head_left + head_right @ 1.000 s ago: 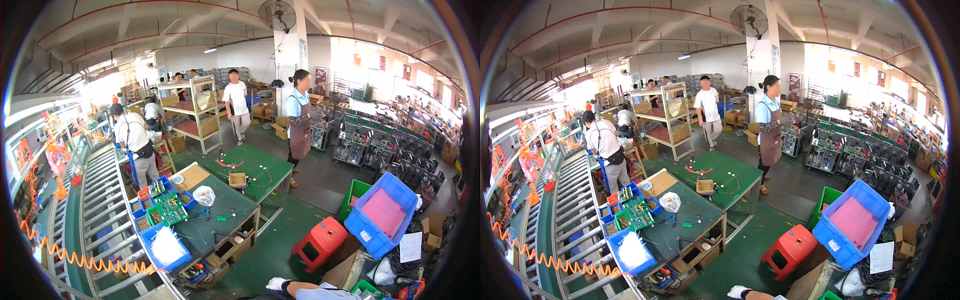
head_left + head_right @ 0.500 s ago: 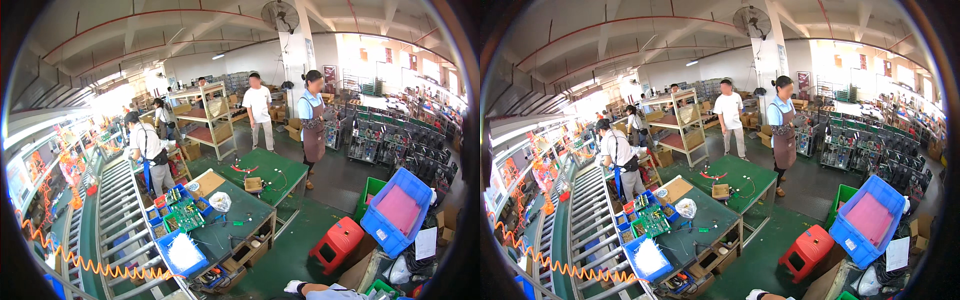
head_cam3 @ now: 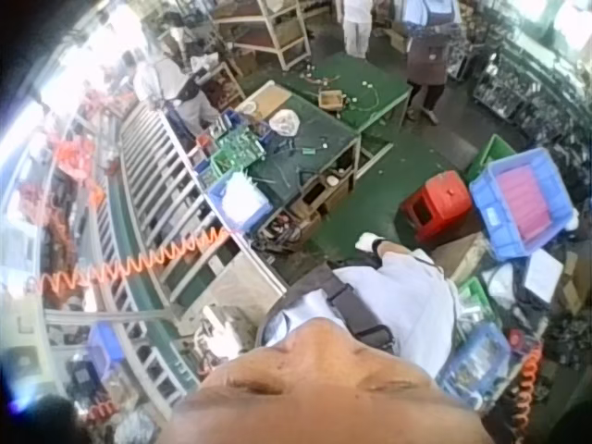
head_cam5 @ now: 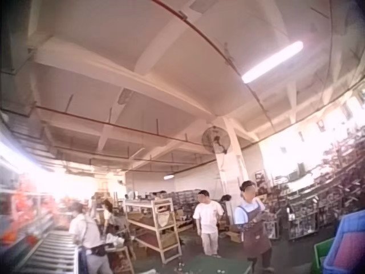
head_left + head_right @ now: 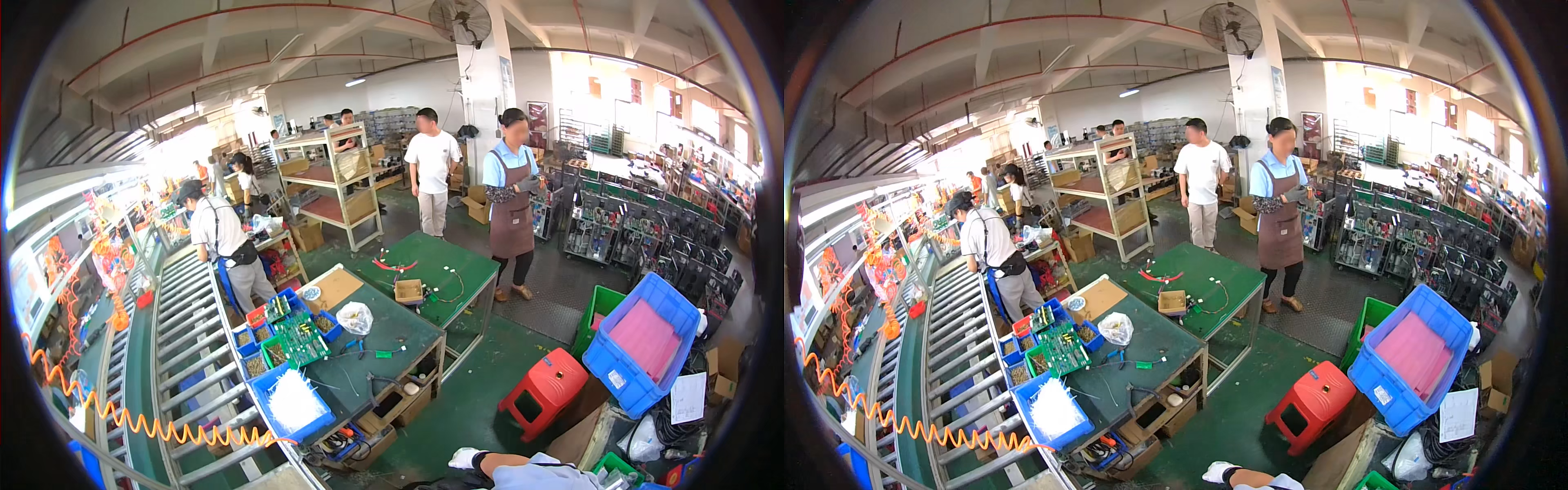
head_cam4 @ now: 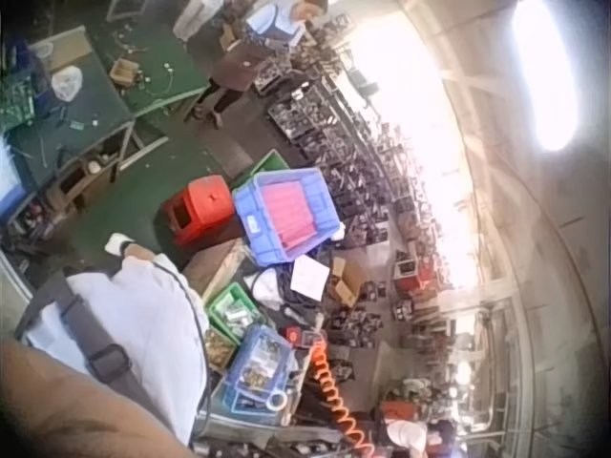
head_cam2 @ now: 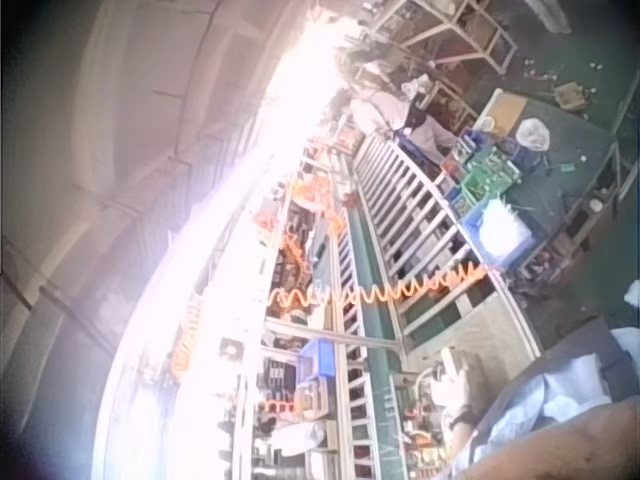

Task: Connecting wires and assembling internal components within electronic power units on an industrial assembly line.

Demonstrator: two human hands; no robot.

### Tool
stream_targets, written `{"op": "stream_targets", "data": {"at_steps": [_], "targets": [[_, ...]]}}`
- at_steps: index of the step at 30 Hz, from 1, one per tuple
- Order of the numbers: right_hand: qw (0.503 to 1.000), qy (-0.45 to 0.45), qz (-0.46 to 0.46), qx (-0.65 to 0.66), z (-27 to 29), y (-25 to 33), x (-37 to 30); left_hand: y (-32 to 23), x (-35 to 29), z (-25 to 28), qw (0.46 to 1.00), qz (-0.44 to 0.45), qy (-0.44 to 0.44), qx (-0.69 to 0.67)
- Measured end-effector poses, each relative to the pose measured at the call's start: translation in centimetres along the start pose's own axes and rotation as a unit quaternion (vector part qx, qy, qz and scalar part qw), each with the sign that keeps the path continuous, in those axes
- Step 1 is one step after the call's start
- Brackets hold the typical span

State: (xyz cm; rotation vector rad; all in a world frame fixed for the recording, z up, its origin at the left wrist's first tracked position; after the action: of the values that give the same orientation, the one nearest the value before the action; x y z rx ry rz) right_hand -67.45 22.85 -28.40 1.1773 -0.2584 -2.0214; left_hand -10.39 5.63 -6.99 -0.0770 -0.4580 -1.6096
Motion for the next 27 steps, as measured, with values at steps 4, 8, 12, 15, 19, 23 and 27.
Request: {"op": "stream_targets", "data": {"at_steps": [4, 8, 12, 15, 19, 23, 27], "targets": [[1.0, 0.005, 0.006, -0.003, -0.2, -0.1, 0.1, 0.2, -0.3, -0.5, 0.998, 0.024, 0.015, 0.059], [0.999, 0.027, -0.012, 0.014, -0.8, -0.6, 0.8, 0.0, -0.6, 0.1, 0.997, 0.045, -0.039, 0.047], [1.0, 0.019, -0.008, 0.022, -1.3, -0.7, 1.1, -0.1, -0.3, 0.8, 0.999, 0.042, 0.006, 0.029], [0.999, 0.038, -0.008, 0.01, -1.7, -0.4, 1.2, -0.5, -0.1, 1.7, 0.998, 0.051, 0.036, 0.029], [0.999, 0.035, 0.026, -0.029, -1.8, 0.3, 1.4, -1.3, 0.1, 4.1, 0.996, -0.033, -0.016, -0.076], [0.999, 0.037, -0.001, -0.004, -1.7, 0.5, 1.5, -1.4, 0.1, 4.9, 0.999, -0.045, -0.011, 0.017], [1.0, 0.001, 0.003, -0.02, -1.5, 1.2, 1.0, -1.2, 0.0, 4.2, 0.999, -0.023, 0.01, 0.048]]}}
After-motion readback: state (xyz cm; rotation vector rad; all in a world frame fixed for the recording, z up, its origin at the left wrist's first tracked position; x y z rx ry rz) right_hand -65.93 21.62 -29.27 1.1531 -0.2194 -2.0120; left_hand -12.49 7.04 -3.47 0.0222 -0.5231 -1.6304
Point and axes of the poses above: each hand's wrist, its own x-axis towards the middle knuckle, its own z-axis out of the back of the hand, y = z × x, the point moved 3 cm from there along x, towards the middle knuckle, and after that the axes turned 13 degrees about x, right-handed, at the moved point
